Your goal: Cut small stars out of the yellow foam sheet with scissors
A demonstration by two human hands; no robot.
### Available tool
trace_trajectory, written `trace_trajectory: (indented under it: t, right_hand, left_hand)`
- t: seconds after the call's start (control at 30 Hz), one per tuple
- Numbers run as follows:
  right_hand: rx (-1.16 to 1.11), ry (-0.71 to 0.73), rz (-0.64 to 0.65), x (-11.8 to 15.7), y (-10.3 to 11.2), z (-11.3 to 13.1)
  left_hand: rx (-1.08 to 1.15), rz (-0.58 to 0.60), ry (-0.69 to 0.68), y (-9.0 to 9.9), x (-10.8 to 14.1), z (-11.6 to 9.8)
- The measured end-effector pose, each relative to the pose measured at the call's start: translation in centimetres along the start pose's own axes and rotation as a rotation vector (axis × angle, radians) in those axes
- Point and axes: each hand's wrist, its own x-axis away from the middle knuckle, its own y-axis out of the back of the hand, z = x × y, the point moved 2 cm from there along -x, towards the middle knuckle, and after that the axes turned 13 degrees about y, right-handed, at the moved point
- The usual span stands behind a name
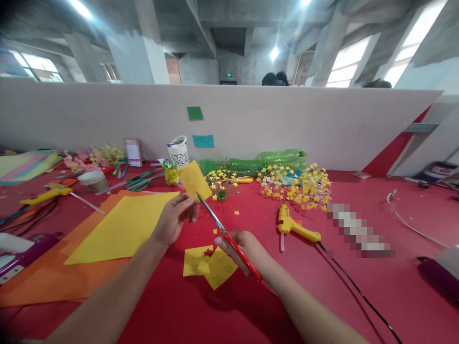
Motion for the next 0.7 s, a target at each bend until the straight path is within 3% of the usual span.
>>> trace_trajectory:
  t: [0.37,0.7]
  right_hand:
    - [0.049,0.010,0.007,-0.1,0.2,0.0]
    - [0.045,-0.018,0.061,0.1,0.6,0.4]
  left_hand:
    - [0.032,-0.046,-0.022,0.1,-0.1,-0.3]
    - [-0.330,-0.069,-0.085,0.7,0.1,-1.4]
